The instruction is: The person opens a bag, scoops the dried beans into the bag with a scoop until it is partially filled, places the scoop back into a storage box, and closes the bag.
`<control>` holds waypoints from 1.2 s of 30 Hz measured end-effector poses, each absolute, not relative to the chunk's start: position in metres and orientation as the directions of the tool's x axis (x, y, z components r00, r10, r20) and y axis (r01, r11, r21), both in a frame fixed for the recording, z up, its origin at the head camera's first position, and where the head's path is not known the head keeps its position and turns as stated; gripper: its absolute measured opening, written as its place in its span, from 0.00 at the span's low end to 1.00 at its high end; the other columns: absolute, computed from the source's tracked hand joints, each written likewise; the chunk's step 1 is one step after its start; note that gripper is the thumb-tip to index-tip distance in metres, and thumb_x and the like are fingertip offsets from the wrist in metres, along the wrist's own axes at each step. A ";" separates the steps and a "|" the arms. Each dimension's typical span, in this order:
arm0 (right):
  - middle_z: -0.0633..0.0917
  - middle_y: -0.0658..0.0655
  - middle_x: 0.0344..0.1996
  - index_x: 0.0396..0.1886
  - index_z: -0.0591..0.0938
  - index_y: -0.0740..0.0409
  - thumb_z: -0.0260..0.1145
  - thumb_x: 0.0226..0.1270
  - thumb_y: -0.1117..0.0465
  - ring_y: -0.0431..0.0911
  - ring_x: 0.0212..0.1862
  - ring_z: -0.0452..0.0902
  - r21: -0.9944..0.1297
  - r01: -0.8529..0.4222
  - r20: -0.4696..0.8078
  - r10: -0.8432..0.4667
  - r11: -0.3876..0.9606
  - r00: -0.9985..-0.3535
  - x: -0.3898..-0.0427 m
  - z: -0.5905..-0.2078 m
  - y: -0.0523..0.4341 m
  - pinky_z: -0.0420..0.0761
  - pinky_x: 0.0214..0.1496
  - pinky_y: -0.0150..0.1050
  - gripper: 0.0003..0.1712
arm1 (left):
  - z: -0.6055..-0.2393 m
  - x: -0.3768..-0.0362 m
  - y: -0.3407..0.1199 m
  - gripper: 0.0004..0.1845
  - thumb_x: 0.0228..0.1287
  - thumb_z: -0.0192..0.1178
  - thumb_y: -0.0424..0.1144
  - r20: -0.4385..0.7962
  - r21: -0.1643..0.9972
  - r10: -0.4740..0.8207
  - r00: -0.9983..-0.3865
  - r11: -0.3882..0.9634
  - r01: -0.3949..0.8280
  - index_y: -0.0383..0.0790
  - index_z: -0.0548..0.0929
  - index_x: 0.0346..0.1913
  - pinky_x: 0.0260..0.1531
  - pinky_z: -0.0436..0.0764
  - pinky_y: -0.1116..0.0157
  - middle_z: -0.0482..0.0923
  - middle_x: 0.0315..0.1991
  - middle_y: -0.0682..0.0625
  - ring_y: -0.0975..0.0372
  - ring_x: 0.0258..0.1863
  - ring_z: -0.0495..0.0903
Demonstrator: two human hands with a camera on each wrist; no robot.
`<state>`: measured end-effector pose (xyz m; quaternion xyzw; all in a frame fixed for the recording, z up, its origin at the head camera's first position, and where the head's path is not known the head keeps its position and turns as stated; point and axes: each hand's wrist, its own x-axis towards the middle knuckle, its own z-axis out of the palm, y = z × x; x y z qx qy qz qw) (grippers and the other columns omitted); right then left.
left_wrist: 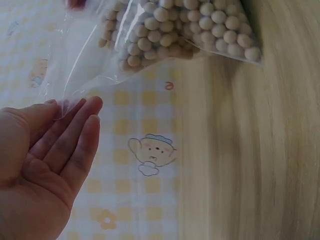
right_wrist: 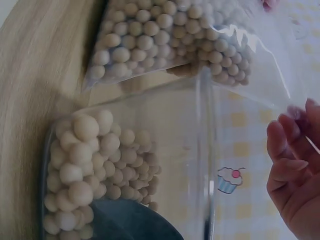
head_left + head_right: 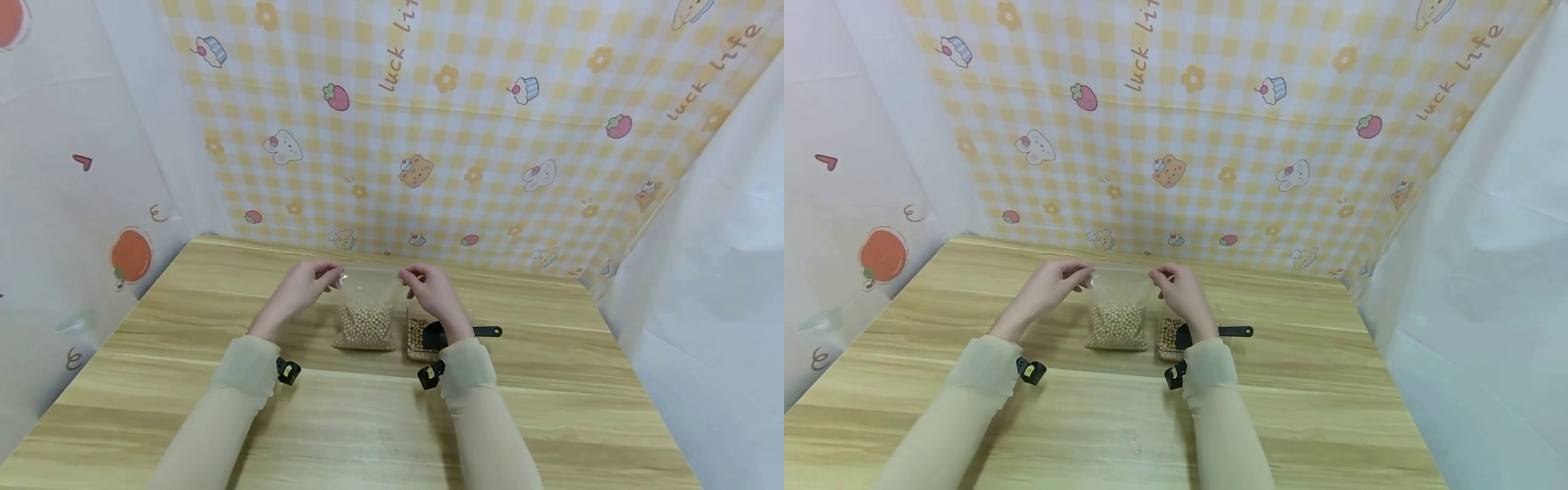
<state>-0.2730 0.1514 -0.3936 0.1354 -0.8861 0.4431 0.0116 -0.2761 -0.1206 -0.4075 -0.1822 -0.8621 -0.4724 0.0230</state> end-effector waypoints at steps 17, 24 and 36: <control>0.78 0.62 0.54 0.67 0.73 0.58 0.55 0.76 0.55 0.53 0.47 0.78 -0.738 -0.192 0.039 -0.243 0.646 -0.969 -0.271 -0.381 0.170 0.79 0.44 0.49 0.24 | -0.414 -0.286 -0.132 0.23 0.74 0.53 0.38 0.109 0.697 0.375 -0.920 0.631 0.340 0.32 0.72 0.66 0.56 0.73 0.45 0.71 0.64 0.37 0.43 0.58 0.74; 0.74 0.60 0.63 0.68 0.73 0.56 0.56 0.76 0.52 0.54 0.55 0.74 -0.669 -0.313 0.124 -0.314 0.674 -0.941 -0.253 -0.372 0.196 0.77 0.51 0.53 0.25 | -0.417 -0.272 -0.144 0.25 0.74 0.52 0.42 0.122 0.590 0.357 -0.926 0.724 0.357 0.31 0.69 0.68 0.64 0.60 0.42 0.63 0.69 0.33 0.40 0.67 0.62; 0.61 0.66 0.72 0.69 0.69 0.64 0.54 0.76 0.48 0.65 0.70 0.56 -0.523 -0.394 0.243 -0.311 0.755 -0.919 -0.217 -0.364 0.251 0.62 0.65 0.64 0.31 | -0.421 -0.244 -0.176 0.32 0.75 0.47 0.53 0.206 0.392 0.335 -0.919 0.833 0.391 0.32 0.66 0.70 0.64 0.52 0.36 0.52 0.72 0.28 0.36 0.70 0.53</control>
